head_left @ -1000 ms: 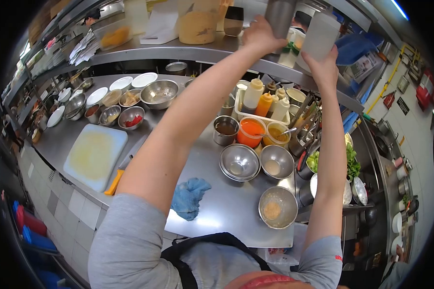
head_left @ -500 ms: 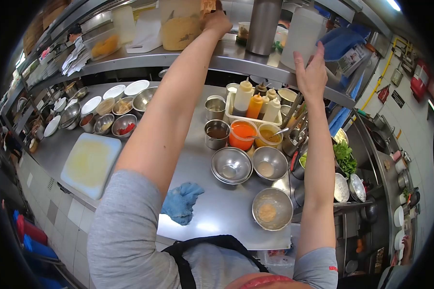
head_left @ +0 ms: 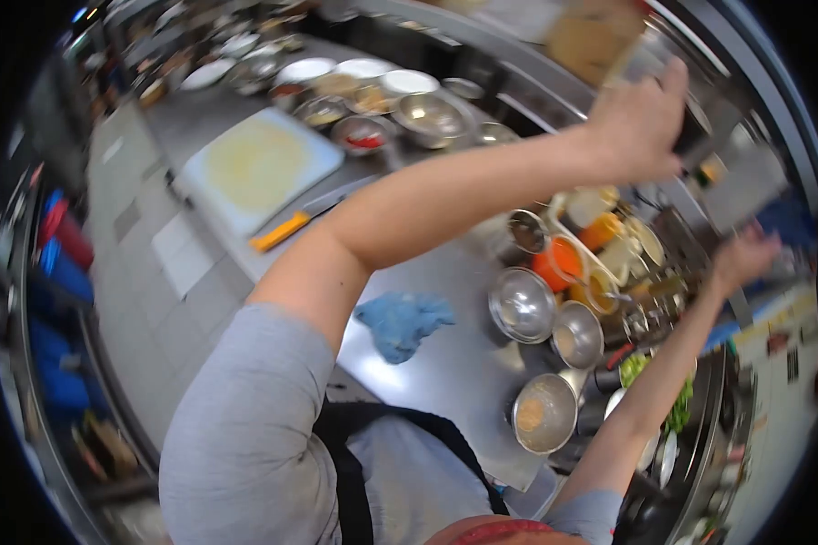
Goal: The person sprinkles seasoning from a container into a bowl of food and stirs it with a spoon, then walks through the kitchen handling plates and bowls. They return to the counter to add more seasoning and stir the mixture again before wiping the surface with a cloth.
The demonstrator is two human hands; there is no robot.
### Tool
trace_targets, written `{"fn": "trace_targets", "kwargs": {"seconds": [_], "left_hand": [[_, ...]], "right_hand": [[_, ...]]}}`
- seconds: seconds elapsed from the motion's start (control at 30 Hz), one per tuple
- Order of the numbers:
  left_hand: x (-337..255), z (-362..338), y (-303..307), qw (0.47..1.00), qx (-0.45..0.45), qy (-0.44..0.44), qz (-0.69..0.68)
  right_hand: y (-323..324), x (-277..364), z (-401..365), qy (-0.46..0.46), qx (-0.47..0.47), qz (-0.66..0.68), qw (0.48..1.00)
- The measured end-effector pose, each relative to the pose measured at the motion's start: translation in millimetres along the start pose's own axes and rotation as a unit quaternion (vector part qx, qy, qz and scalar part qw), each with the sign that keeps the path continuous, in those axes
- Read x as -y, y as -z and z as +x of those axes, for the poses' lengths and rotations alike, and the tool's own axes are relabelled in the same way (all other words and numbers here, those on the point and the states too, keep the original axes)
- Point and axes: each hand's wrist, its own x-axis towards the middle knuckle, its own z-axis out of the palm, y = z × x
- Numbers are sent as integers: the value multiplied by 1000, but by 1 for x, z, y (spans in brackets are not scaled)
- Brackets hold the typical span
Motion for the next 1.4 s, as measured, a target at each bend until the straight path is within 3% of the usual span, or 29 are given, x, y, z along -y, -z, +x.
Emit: {"fn": "trace_targets", "kwargs": {"seconds": [0.03, 0.07, 0.1, 0.13, 0.2, 0.3, 0.43, 0.47, 0.5, 0.53, 0.57, 0.6, 0.67, 0.73, 0.9, 1.0, 1.07, 1.17, 1.4], "left_hand": [[6, -27, 18, 999, -30, -13, -10], [15, -55, 37, 998, -55, -29, -25], [28, -83, 55, 997, -65, -21, -19], [42, -113, 74, 997, -72, -18, -15], [65, -170, 114, 995, -51, 89, 21], [98, -243, 176, 982, -73, 170, 41], [103, -315, 270, 960, -121, 222, 121], [100, -332, 293, 953, -132, 234, 139], [99, -349, 313, 944, -163, 232, 171], [95, -364, 335, 935, -173, 253, 177], [89, -379, 357, 926, -183, 274, 183], [82, -394, 377, 916, -196, 296, 188], [67, -422, 414, 889, -220, 329, 231], [55, -448, 450, 867, -237, 344, 271], [16, -501, 517, 816, -270, 380, 343], [-10, -518, 555, 795, -299, 398, 347], [-21, -534, 576, 780, -366, 400, 312], [-28, -559, 604, 747, -349, 393, 408], [-29, -577, 650, 552, -424, 402, 596]], "right_hand": [[-3, -9, -4, 13, -83, -22, 996], [-7, -21, -10, -14, -111, 54, 992], [3, 5, -16, -76, -117, 125, 982], [11, 50, -30, -188, -140, 317, 919], [29, 127, -50, -258, -118, 422, 861], [25, 209, -86, -316, -16, 562, 764], [33, 365, -153, -263, 212, 684, 646], [50, 411, -172, -244, 274, 682, 633], [74, 454, -191, -245, 355, 686, 586], [81, 489, -222, -141, 394, 716, 559], [101, 524, -245, -96, 489, 717, 487], [121, 561, -261, 33, 536, 705, 464], [168, 629, -289, 148, 512, 759, 373], [206, 686, -318, 147, 531, 791, 267], [279, 786, -339, 161, 467, 858, 143], [316, 831, -344, 183, 498, 847, 45], [340, 862, -352, 202, 478, 855, 8], [371, 904, -363, 231, 458, 857, -52], [438, 993, -382, 235, 428, 858, -158]]}}
